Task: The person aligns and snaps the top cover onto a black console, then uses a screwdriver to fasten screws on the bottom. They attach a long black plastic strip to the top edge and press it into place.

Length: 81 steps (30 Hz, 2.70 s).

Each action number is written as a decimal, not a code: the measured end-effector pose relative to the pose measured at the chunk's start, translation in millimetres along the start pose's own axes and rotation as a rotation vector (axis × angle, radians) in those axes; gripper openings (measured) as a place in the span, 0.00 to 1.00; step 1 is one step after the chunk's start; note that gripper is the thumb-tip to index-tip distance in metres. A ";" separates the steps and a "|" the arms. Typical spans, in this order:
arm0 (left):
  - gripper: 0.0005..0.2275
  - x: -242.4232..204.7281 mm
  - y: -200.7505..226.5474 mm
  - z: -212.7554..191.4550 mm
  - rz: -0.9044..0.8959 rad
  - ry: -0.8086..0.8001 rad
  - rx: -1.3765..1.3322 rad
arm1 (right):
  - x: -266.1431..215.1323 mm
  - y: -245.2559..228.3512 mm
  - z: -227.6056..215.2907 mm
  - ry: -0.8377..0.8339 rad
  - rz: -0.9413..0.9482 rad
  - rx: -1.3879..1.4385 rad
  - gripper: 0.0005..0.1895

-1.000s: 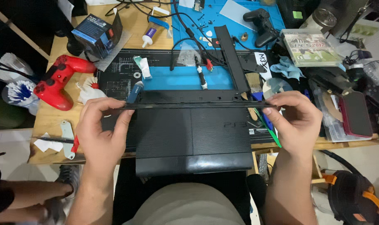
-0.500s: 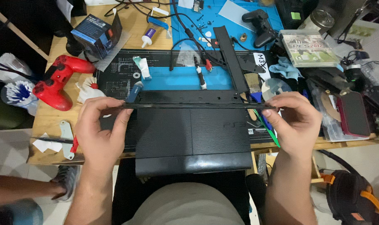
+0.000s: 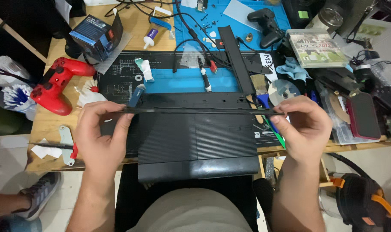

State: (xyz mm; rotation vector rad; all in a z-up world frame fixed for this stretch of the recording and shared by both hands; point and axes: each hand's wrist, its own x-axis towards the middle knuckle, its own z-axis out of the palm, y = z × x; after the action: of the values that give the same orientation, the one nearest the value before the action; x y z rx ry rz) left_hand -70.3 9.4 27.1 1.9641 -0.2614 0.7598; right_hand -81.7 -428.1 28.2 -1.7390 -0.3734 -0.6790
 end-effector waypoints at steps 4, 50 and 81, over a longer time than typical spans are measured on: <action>0.07 -0.7 7.3 -3.4 0.033 0.010 0.029 | -2.9 9.3 -4.1 0.013 0.013 0.011 0.16; 0.16 17.0 -21.8 33.2 -0.225 -0.125 -0.210 | 16.9 41.3 26.2 0.155 0.272 0.010 0.19; 0.13 41.3 -51.4 46.6 -0.172 -0.421 0.201 | 30.8 70.0 36.2 -0.237 0.470 -0.370 0.21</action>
State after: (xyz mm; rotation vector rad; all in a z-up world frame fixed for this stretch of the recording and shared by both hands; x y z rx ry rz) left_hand 5.2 0.7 -0.1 2.2955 -0.2683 0.2621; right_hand -8.5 -415.9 -12.4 -2.1675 0.0135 -0.2057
